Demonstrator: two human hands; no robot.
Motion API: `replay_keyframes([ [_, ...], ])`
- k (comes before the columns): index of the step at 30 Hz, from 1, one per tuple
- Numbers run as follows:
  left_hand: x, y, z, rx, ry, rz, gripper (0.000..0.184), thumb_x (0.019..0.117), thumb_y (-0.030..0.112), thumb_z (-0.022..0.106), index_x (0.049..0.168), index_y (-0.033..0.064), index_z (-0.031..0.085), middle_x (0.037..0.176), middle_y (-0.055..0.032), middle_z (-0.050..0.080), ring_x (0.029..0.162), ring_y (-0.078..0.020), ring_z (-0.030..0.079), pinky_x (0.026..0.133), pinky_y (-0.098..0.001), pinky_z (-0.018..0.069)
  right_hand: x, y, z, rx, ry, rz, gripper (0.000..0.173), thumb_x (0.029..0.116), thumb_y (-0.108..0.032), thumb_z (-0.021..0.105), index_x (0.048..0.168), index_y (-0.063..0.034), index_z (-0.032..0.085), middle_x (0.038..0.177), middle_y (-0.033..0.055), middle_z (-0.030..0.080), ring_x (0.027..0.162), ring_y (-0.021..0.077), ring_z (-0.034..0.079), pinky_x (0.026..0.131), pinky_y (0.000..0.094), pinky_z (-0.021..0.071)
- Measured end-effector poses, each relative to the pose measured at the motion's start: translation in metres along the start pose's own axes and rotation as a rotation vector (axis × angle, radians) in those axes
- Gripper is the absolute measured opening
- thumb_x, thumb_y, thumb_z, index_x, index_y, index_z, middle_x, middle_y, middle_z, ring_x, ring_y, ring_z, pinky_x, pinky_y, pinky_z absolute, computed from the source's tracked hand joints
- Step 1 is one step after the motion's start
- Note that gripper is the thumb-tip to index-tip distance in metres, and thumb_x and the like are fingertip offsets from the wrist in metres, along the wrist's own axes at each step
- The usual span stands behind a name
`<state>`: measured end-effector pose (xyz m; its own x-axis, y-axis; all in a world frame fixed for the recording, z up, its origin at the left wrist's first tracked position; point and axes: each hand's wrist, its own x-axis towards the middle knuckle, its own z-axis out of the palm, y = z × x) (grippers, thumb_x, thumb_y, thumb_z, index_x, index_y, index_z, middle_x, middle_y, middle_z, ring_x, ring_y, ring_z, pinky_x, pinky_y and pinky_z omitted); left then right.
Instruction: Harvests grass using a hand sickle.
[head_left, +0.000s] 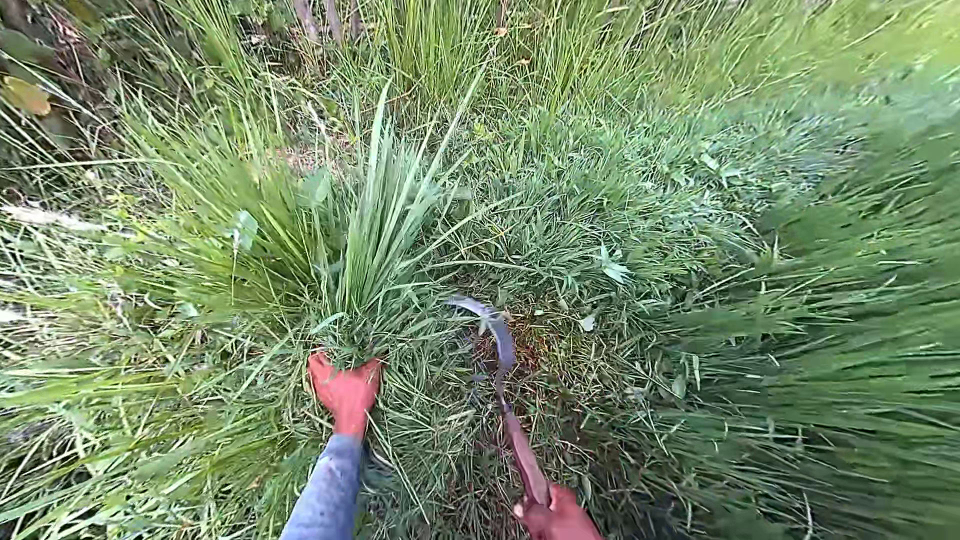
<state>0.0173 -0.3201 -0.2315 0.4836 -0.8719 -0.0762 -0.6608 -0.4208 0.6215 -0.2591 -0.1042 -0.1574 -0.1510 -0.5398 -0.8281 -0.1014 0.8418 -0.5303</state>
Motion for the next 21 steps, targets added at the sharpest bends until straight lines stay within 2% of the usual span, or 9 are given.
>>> replay_keyframes([
  [4,0.001,0.000,0.001,0.035,-0.030,-0.004,0.106,0.0751,0.046,0.086,0.150,-0.0125,0.039,0.156,-0.0393,0.032,0.147,-0.0506,0.035,0.119,-0.0581,0.0318,0.058,-0.071,0.006,0.837,0.546,-0.144,0.007,0.1059,-0.014,0.051,0.102,-0.0088,0.048,0.060,-0.0003,0.047,0.041,0.0136,0.050,0.041,0.0336,0.0527],
  [5,0.000,0.000,0.001,0.032,-0.034,-0.011,0.107,0.0748,0.046,0.086,0.150,-0.0126,0.038,0.157,-0.0393,0.032,0.147,-0.0503,0.034,0.120,-0.0577,0.0310,0.058,-0.078,0.024,0.830,0.499,-0.126,0.009,0.1061,-0.012,0.049,0.098,-0.0084,0.047,0.057,-0.0003,0.047,0.040,0.0136,0.050,0.041,0.0331,0.0525],
  [7,0.003,0.002,0.000,0.025,-0.022,-0.017,0.108,0.0743,0.046,0.086,0.151,-0.0128,0.037,0.157,-0.0386,0.032,0.148,-0.0495,0.034,0.121,-0.0566,0.0301,0.037,-0.058,0.058,0.406,0.114,-0.035,0.002,0.1025,-0.001,0.050,0.101,-0.0011,0.048,0.058,0.0025,0.049,0.043,0.0128,0.052,0.044,0.0305,0.0524],
  [10,-0.001,0.000,0.000,0.035,-0.019,0.009,0.101,0.0749,0.047,0.086,0.146,-0.0122,0.045,0.156,-0.0390,0.034,0.148,-0.0514,0.033,0.120,-0.0595,0.0297,0.016,-0.023,0.039,-0.158,-0.208,0.053,0.032,0.0930,-0.013,0.070,0.118,-0.0006,0.055,0.071,0.0064,0.058,0.051,0.0183,0.057,0.052,0.0403,0.0551],
  [12,0.002,0.002,-0.001,0.029,-0.034,-0.005,0.102,0.0759,0.048,0.086,0.147,-0.0115,0.044,0.157,-0.0385,0.032,0.149,-0.0508,0.030,0.121,-0.0597,0.0283,0.015,-0.024,0.000,-0.060,-0.064,0.022,0.033,0.0957,-0.014,0.068,0.121,0.0005,0.052,0.070,0.0060,0.056,0.051,0.0172,0.056,0.051,0.0380,0.0551],
  [14,0.001,0.003,0.001,0.030,-0.040,-0.019,0.105,0.0752,0.049,0.085,0.149,-0.0117,0.041,0.157,-0.0383,0.033,0.149,-0.0504,0.032,0.121,-0.0586,0.0293,0.030,-0.037,-0.020,0.358,0.252,-0.048,0.020,0.1018,-0.009,0.060,0.116,0.0004,0.049,0.065,0.0046,0.051,0.045,0.0140,0.052,0.044,0.0321,0.0529],
  [17,0.002,0.004,0.002,0.013,-0.012,-0.015,0.107,0.0731,0.049,0.086,0.148,-0.0125,0.041,0.155,-0.0384,0.035,0.147,-0.0502,0.034,0.120,-0.0586,0.0301,0.071,-0.091,0.003,0.891,0.517,-0.158,0.008,0.1059,-0.014,0.051,0.102,-0.0096,0.047,0.058,-0.0002,0.047,0.040,0.0135,0.050,0.039,0.0330,0.0521],
  [19,0.001,0.003,0.003,0.013,-0.005,-0.016,0.105,0.0729,0.048,0.087,0.147,-0.0122,0.043,0.155,-0.0380,0.035,0.147,-0.0496,0.035,0.120,-0.0582,0.0308,0.053,-0.090,0.050,0.679,0.271,-0.070,0.007,0.1060,-0.007,0.047,0.100,-0.0048,0.044,0.057,0.0008,0.046,0.040,0.0124,0.050,0.041,0.0302,0.0514],
  [21,0.001,0.003,0.002,0.019,-0.017,-0.018,0.102,0.0748,0.045,0.087,0.147,-0.0121,0.043,0.156,-0.0384,0.033,0.148,-0.0499,0.033,0.121,-0.0580,0.0287,0.025,-0.055,0.067,0.149,-0.135,0.034,0.010,0.0983,-0.002,0.058,0.105,-0.0005,0.050,0.061,0.0036,0.051,0.045,0.0144,0.052,0.046,0.0325,0.0517],
])
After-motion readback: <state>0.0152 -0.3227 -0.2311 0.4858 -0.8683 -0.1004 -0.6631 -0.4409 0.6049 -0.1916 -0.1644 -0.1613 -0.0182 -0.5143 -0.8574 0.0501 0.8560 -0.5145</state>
